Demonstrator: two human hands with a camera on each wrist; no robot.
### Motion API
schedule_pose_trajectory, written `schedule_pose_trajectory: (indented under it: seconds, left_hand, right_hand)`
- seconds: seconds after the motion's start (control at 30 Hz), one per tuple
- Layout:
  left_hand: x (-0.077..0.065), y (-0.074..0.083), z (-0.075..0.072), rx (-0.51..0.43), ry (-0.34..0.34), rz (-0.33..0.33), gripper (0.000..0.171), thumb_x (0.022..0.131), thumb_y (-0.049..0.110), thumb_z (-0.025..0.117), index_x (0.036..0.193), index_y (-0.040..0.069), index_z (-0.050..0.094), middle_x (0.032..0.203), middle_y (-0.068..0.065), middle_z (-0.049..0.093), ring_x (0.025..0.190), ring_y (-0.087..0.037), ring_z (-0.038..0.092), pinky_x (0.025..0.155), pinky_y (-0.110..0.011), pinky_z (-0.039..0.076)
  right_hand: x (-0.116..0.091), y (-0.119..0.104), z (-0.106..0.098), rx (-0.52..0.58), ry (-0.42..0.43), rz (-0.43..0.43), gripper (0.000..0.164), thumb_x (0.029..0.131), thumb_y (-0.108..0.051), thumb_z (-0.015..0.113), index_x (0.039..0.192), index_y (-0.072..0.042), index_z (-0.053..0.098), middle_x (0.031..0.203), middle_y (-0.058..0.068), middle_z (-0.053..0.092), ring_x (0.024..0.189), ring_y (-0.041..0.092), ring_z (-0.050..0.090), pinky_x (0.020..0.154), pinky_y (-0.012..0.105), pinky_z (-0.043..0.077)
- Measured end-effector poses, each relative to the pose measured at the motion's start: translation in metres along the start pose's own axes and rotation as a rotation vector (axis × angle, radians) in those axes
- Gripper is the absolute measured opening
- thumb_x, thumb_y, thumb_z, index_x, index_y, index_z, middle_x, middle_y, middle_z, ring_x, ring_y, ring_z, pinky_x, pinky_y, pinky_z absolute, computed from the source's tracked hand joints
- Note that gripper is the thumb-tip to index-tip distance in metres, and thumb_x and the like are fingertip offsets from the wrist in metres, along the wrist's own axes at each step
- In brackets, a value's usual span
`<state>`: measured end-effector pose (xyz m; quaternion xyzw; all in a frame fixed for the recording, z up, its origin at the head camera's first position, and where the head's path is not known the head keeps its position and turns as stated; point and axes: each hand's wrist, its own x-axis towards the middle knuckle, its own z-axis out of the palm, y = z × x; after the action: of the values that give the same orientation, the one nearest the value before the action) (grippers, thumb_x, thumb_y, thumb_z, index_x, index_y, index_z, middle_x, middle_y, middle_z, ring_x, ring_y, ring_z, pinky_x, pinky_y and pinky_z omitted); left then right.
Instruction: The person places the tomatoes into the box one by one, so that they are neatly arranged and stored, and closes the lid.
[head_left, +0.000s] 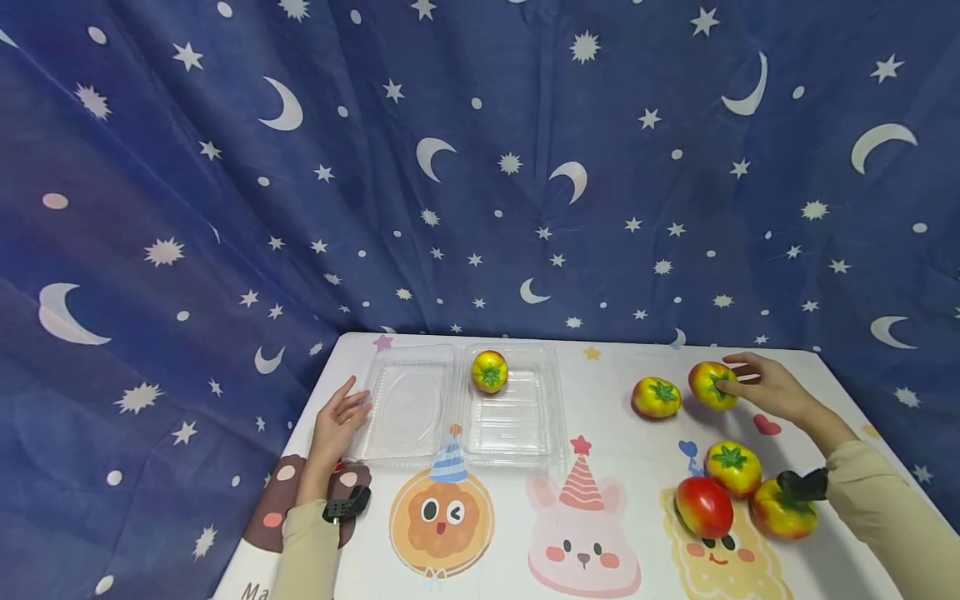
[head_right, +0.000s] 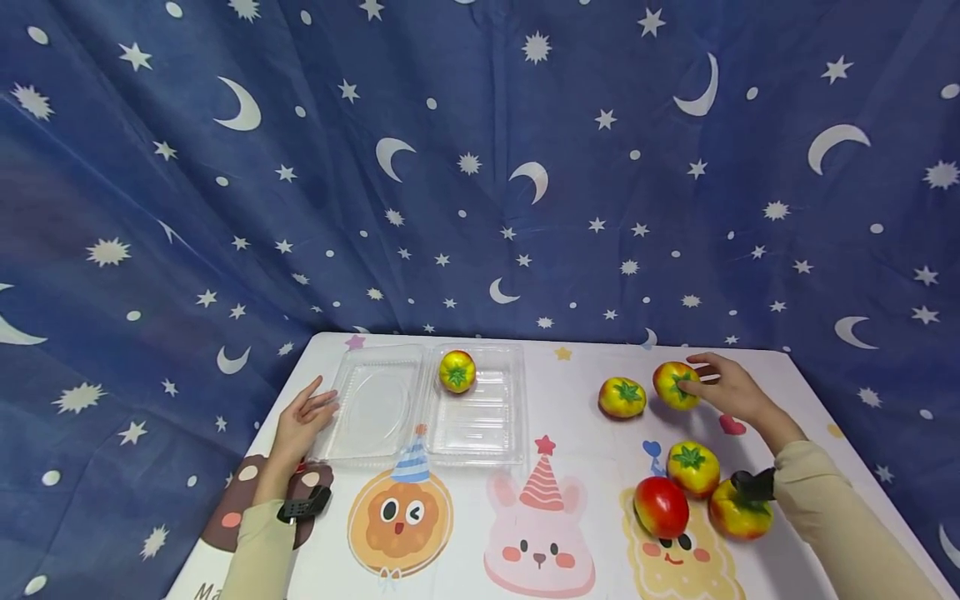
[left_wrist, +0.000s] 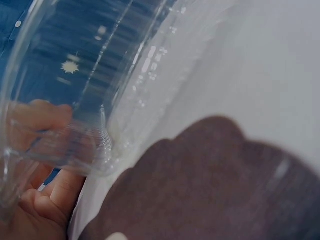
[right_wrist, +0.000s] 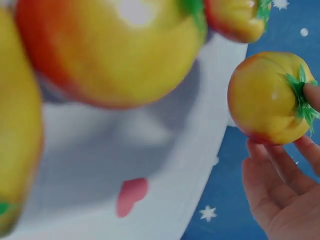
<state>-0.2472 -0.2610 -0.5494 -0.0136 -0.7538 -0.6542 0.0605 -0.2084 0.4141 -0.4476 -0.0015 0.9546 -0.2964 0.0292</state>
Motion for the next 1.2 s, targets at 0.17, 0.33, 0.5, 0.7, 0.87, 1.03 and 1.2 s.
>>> schedule_pose_trajectory:
  seconds: [0.17, 0.33, 0.5, 0.7, 0.87, 1.03, 1.2]
  left_hand:
    - [-0.006, 0.014, 0.001, 0.030, -0.002, -0.014, 0.065, 0.091, -0.006, 0.065, 0.150, 0.002, 0.038, 0.131, -0.031, 0.056, 0.102, -0.018, 0.067, 0.077, -0.014, 0.051]
    - [-0.003, 0.009, 0.000, 0.040, -0.005, -0.024, 0.065, 0.092, -0.003, 0.065, 0.151, 0.003, 0.038, 0.132, -0.029, 0.057, 0.105, -0.021, 0.066, 0.077, -0.013, 0.050]
    - [0.005, -0.011, -0.002, 0.037, 0.009, -0.027, 0.065, 0.093, 0.000, 0.066, 0.152, 0.007, 0.039, 0.132, -0.026, 0.058, 0.099, -0.007, 0.066, 0.077, -0.011, 0.048]
    - [0.008, -0.021, -0.003, 0.062, 0.015, 0.010, 0.067, 0.093, 0.006, 0.069, 0.152, 0.008, 0.038, 0.132, -0.025, 0.059, 0.093, 0.005, 0.063, 0.078, -0.011, 0.048]
    - [0.008, -0.022, -0.004, 0.058, 0.013, 0.020, 0.067, 0.092, 0.005, 0.069, 0.152, 0.009, 0.039, 0.132, -0.024, 0.060, 0.092, 0.006, 0.063, 0.078, -0.010, 0.048]
    - [0.008, -0.023, -0.004, 0.057, 0.010, 0.020, 0.067, 0.092, 0.005, 0.069, 0.152, 0.010, 0.039, 0.132, -0.023, 0.059, 0.093, 0.005, 0.063, 0.078, -0.011, 0.048]
    - [0.010, -0.023, -0.003, 0.058, 0.012, 0.014, 0.067, 0.092, 0.007, 0.069, 0.152, 0.012, 0.040, 0.132, -0.021, 0.060, 0.094, 0.005, 0.063, 0.079, -0.011, 0.048]
  right_hand:
    - [0.006, -0.018, 0.001, 0.019, 0.020, -0.046, 0.065, 0.096, -0.031, 0.066, 0.136, 0.014, 0.042, 0.127, 0.039, 0.049, 0.110, 0.055, 0.053, 0.087, 0.057, 0.051]
    - [0.015, -0.041, 0.003, 0.041, 0.019, -0.108, 0.061, 0.097, -0.028, 0.065, 0.137, 0.013, 0.043, 0.126, 0.038, 0.050, 0.109, 0.054, 0.055, 0.085, 0.054, 0.054]
    - [0.028, -0.062, 0.013, 0.061, 0.005, -0.167, 0.058, 0.097, -0.024, 0.064, 0.140, 0.010, 0.045, 0.129, 0.034, 0.053, 0.110, 0.049, 0.056, 0.086, 0.050, 0.054]
    - [0.042, -0.085, 0.030, 0.093, -0.005, -0.194, 0.053, 0.097, -0.022, 0.065, 0.137, 0.008, 0.050, 0.129, 0.031, 0.055, 0.109, 0.045, 0.058, 0.090, 0.052, 0.052]
    - [0.050, -0.106, 0.048, 0.123, -0.022, -0.222, 0.051, 0.096, -0.021, 0.066, 0.136, 0.007, 0.052, 0.127, 0.029, 0.057, 0.105, 0.043, 0.061, 0.087, 0.046, 0.055]
    - [0.057, -0.126, 0.066, 0.161, -0.024, -0.280, 0.048, 0.095, -0.020, 0.067, 0.134, 0.006, 0.055, 0.125, 0.027, 0.060, 0.103, 0.041, 0.063, 0.085, 0.041, 0.056]
    - [0.064, -0.151, 0.086, 0.201, -0.003, -0.306, 0.045, 0.093, -0.018, 0.069, 0.130, 0.005, 0.058, 0.120, 0.024, 0.063, 0.102, 0.038, 0.063, 0.086, 0.043, 0.055]
